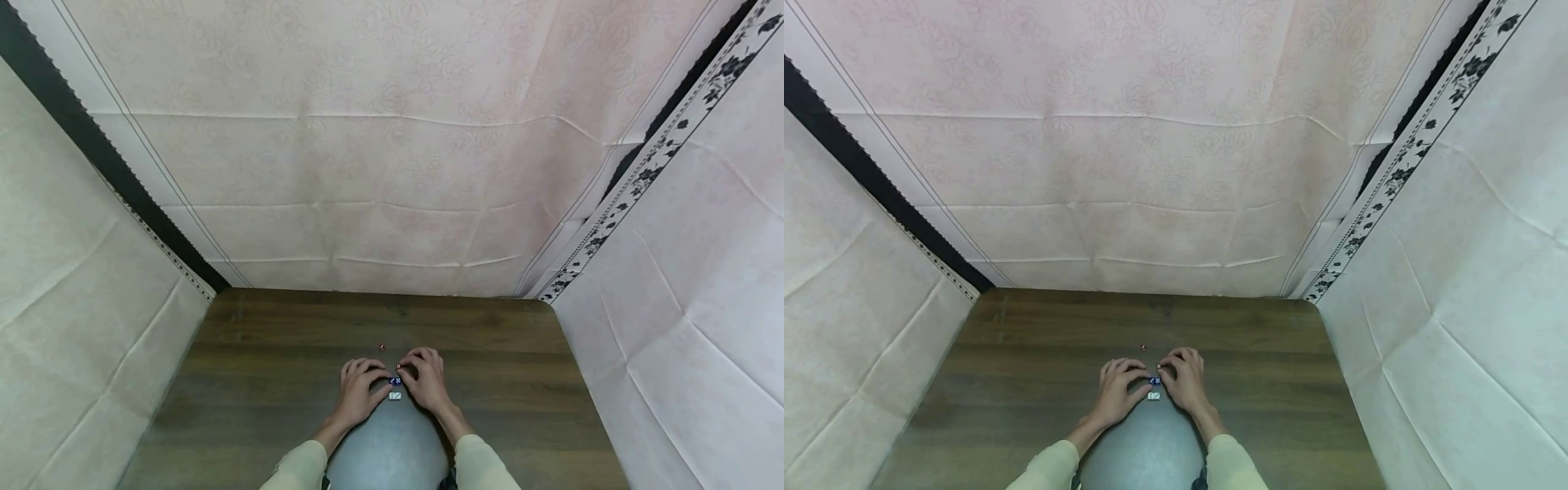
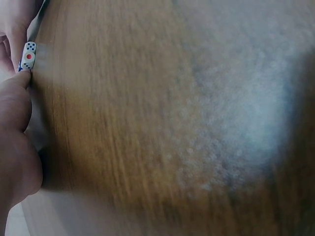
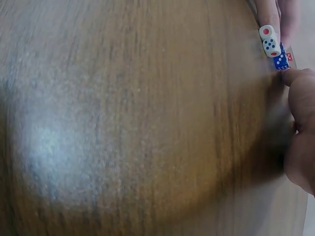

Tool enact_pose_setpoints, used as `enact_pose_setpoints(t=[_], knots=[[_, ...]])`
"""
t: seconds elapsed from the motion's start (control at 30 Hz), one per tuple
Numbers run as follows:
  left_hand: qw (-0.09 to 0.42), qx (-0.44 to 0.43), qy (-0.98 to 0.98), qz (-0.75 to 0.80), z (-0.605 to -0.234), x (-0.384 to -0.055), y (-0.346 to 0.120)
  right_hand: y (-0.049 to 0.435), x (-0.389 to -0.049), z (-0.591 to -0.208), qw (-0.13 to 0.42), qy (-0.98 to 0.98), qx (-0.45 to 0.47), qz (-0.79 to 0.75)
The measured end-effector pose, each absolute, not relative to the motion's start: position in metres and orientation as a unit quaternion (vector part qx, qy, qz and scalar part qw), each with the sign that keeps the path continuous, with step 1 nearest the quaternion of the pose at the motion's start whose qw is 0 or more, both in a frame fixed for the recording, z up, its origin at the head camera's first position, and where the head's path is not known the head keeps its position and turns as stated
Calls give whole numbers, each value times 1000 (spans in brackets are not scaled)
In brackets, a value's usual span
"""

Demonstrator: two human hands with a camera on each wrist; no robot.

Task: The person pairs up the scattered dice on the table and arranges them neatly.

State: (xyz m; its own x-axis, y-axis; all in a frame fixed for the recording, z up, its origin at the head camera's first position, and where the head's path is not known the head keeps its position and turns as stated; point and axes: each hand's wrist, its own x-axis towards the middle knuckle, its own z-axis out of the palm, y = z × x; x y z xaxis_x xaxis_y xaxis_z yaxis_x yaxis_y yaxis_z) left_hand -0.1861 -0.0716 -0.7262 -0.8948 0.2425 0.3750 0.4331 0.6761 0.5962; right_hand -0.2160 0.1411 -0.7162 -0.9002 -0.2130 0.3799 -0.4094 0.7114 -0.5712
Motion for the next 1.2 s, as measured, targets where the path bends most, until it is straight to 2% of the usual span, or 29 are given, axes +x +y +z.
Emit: enact_pose_setpoints(t=[0.4,0.6,0.87,1.2], knots=[[143,-187,-909,-344,-728,-187,-71,143,-215,-718,98,-913,153,366],[122,-186,-909,-354,-726,-186,-72,144,-214,-718,95,-910,152,374],[145,-193,-905,-349,-729,-187,-72,143,-213,-717,91,-911,148,375],[81,-194,-896,-391,-718,-188,-80,141,-214,-716,116,-907,163,369]])
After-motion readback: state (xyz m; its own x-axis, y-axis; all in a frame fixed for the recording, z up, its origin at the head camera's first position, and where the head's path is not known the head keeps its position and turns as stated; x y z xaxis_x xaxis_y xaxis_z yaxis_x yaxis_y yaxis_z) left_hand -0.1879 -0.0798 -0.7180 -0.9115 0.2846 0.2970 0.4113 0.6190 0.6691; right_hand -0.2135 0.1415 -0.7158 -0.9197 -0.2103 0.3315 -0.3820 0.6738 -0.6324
